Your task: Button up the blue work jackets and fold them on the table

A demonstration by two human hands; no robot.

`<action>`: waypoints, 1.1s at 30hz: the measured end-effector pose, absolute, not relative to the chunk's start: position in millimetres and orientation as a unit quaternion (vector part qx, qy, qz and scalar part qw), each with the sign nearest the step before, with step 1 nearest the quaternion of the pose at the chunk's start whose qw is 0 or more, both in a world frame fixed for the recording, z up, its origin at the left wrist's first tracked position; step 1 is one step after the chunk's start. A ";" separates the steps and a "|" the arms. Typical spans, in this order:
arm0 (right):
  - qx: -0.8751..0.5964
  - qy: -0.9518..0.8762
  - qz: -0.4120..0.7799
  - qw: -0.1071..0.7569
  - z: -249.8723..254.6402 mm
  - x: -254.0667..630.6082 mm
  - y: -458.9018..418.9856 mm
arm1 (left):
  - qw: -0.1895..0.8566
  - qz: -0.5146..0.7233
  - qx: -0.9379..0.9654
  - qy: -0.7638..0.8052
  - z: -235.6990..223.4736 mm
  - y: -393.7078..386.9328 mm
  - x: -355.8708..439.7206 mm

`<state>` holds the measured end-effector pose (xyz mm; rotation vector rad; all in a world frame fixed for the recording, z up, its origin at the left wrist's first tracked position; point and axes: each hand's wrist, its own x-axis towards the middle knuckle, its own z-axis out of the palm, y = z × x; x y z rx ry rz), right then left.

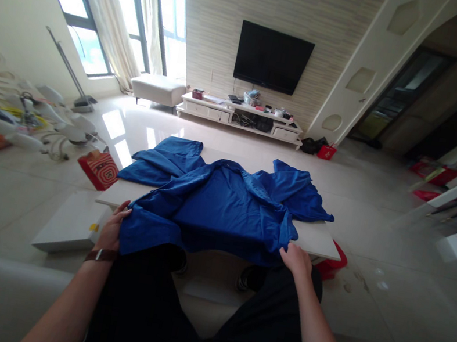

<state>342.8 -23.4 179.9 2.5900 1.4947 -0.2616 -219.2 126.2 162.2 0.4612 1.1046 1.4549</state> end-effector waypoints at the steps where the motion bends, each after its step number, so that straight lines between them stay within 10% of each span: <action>1: 0.861 0.497 -0.087 0.068 179.9 342.8 -23.5 | 0.589 0.624 0.199 0.473 162.2 126.3 -219.3; 33: 0.854 0.507 -0.078 0.080 174.4 346.5 -23.0 | 0.587 0.634 0.187 0.467 171.8 119.5 -213.6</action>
